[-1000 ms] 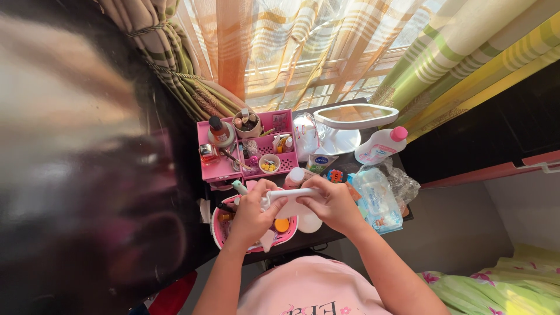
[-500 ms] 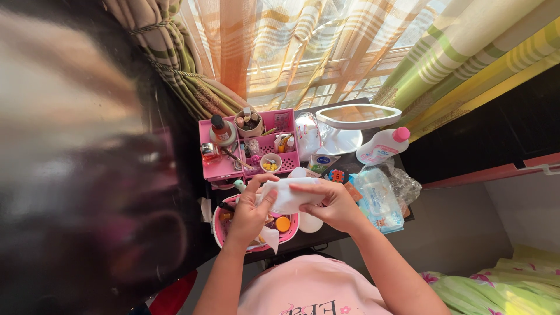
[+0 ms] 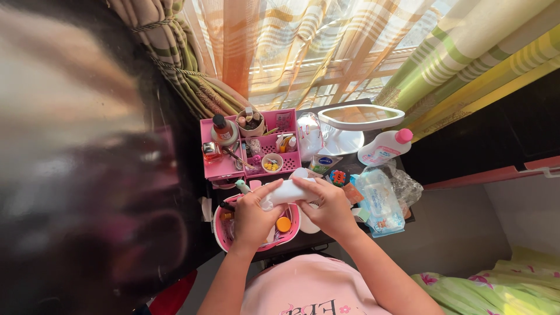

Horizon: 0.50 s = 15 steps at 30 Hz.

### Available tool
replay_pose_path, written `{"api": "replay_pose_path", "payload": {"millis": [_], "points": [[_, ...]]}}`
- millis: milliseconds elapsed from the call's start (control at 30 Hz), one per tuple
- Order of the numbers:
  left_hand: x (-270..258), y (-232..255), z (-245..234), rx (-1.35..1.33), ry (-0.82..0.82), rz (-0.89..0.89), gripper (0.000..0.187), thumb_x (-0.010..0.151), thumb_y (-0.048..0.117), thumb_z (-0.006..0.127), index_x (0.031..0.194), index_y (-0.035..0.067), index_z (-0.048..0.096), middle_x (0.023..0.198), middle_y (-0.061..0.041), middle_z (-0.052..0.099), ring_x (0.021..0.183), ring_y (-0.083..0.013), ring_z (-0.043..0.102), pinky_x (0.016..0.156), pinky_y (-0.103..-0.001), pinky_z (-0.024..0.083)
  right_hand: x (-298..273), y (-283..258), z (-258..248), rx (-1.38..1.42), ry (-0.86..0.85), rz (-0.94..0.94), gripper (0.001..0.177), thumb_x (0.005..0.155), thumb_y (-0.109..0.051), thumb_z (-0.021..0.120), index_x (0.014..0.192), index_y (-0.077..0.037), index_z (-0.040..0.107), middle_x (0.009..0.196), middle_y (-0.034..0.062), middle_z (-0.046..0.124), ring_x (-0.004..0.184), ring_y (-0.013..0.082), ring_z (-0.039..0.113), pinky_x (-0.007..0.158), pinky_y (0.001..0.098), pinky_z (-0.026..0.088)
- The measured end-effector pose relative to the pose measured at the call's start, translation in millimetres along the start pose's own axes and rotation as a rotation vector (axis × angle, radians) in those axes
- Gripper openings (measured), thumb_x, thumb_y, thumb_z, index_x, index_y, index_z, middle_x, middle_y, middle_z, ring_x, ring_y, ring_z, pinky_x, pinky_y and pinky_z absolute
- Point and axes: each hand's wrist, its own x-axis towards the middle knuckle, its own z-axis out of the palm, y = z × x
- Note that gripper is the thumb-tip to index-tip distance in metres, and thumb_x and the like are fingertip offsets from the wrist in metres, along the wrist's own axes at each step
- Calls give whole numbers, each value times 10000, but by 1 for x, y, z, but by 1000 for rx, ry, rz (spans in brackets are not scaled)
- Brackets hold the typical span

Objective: The person removes various personal care items from a pink basket and a pink organizer on a dark wooden table, then places them back into the basket and organizer in a more organized manner. The person handles bottles, brushes, and small containers, moving them between the basket and the organizer.

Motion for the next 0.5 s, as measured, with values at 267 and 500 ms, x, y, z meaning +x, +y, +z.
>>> {"api": "replay_pose_path", "payload": {"millis": [267,500], "points": [[-2,22,-21,113,-3,59,227,742,237,863,960,286,821,1093,-54,689,975,-407,717,845,-515,596,6,-9,1,-59,-8,-47,306,732,-130,833,1014,-249,815,901,32,654,768,238,692,697,366,573],[0,20,-21,-42,-119,-154,256,763,322,889,1012,298,834,895,-38,802,888,-266,788,795,-346,620,21,-1,-11,622,-268,399,267,837,60,765,1081,45,656,865,229,770,716,279,796,640,407,682]]}}
